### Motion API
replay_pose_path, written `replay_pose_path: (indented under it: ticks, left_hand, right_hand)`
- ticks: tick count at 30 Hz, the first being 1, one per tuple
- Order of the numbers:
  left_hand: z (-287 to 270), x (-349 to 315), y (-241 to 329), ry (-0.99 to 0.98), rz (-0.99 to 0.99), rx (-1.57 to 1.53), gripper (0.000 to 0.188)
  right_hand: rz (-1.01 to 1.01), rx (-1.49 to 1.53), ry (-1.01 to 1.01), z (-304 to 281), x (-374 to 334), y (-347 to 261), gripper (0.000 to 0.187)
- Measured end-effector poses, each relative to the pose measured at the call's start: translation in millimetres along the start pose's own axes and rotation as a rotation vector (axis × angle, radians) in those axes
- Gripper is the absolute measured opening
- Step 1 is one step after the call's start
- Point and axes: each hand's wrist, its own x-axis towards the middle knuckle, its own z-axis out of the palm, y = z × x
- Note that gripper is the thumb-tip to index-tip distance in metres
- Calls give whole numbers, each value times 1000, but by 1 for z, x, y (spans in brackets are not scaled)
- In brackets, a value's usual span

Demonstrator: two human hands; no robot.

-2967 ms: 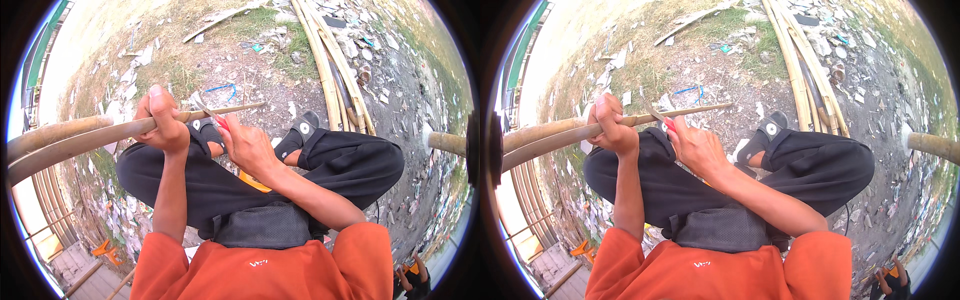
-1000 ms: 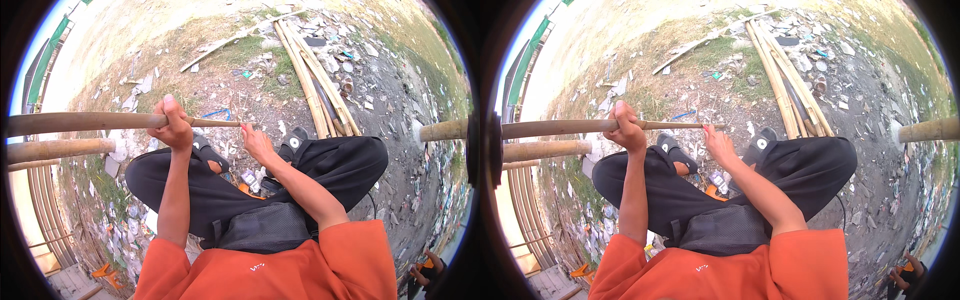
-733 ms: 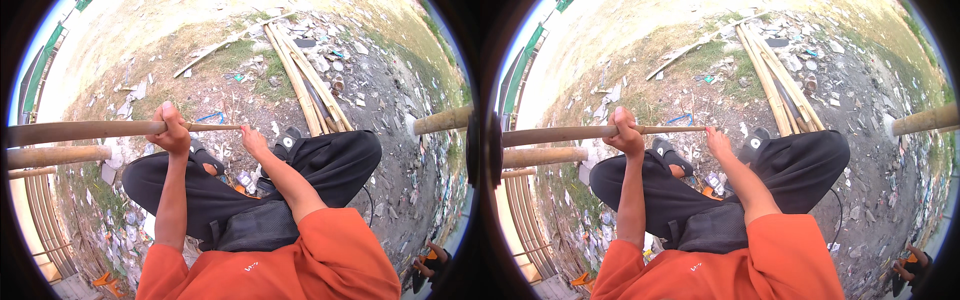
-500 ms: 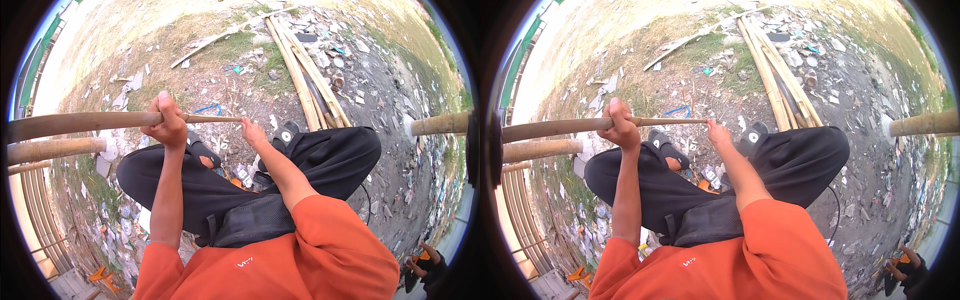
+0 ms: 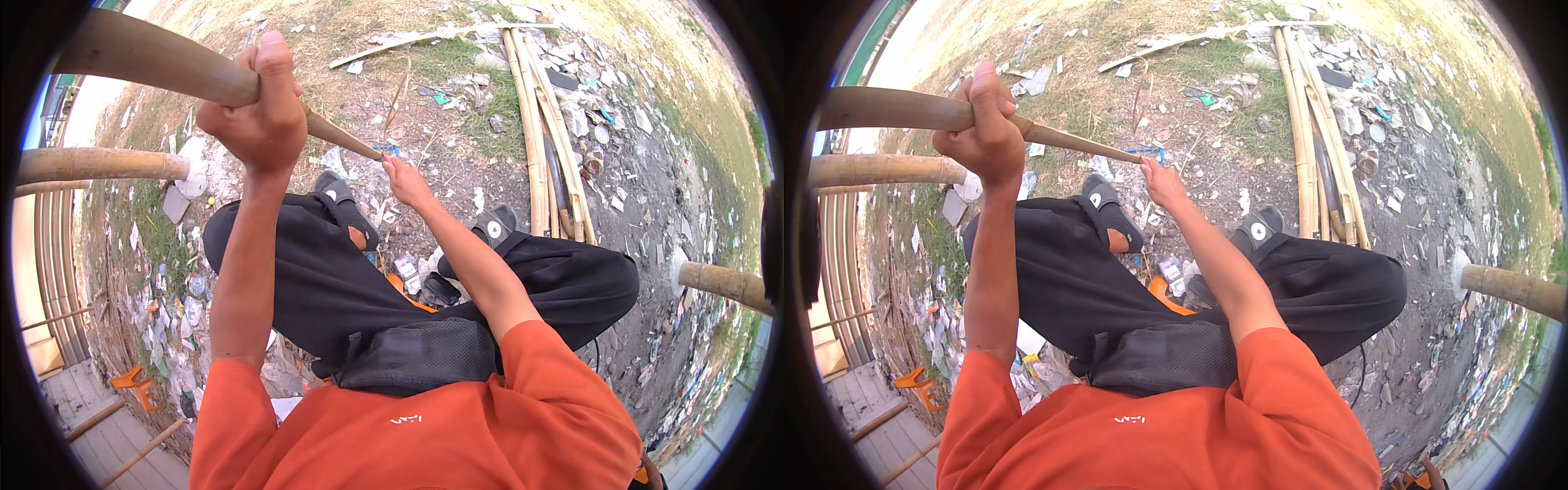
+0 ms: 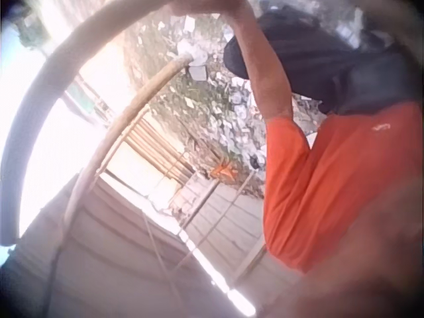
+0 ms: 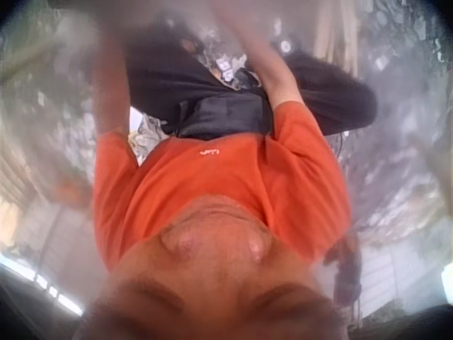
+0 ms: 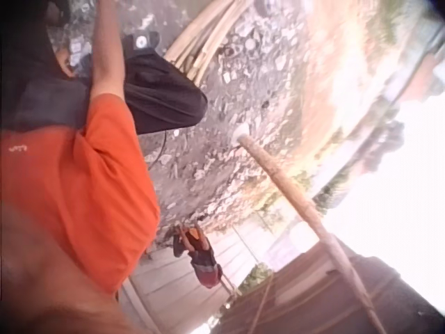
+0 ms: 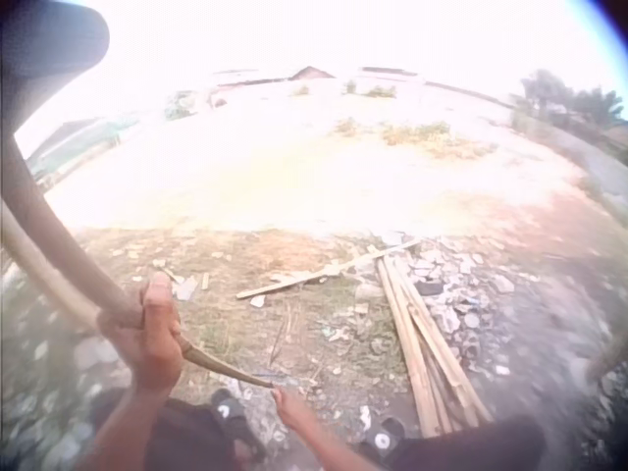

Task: The person sits cross-legged on the ground and uses a red utility knife to shave and sharpen the end of a long bamboo stick. They rotate the stick and scrape the surface to create a pointed tip.

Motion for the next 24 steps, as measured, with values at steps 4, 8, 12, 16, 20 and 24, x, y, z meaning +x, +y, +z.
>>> replay_pose_path:
  ticks: [4,8,12,16,20,24]
  left_hand:
    - [-9,-19,-44,-68,62,166,38]
    - [-6,-29,-37,-75,17,193,38]
    - [4,-30,-29,-71,64,151,36]
    - [-4,-22,-39,-42,-51,85,37]
    - [-22,-18,-41,3,-75,61,38]
    - [-13,-17,-43,-36,-83,45,36]
  right_hand:
    - [-88,-211,121,38,1,11,26]
    - [-59,-348,171,50,-10,11,22]
    - [-4,-299,114,54,4,11,21]
    - [-17,-242,252,69,6,23,24]
    - [481,1116,-526,33,13,25,31]
    - [-121,207,290,47,16,48,31]
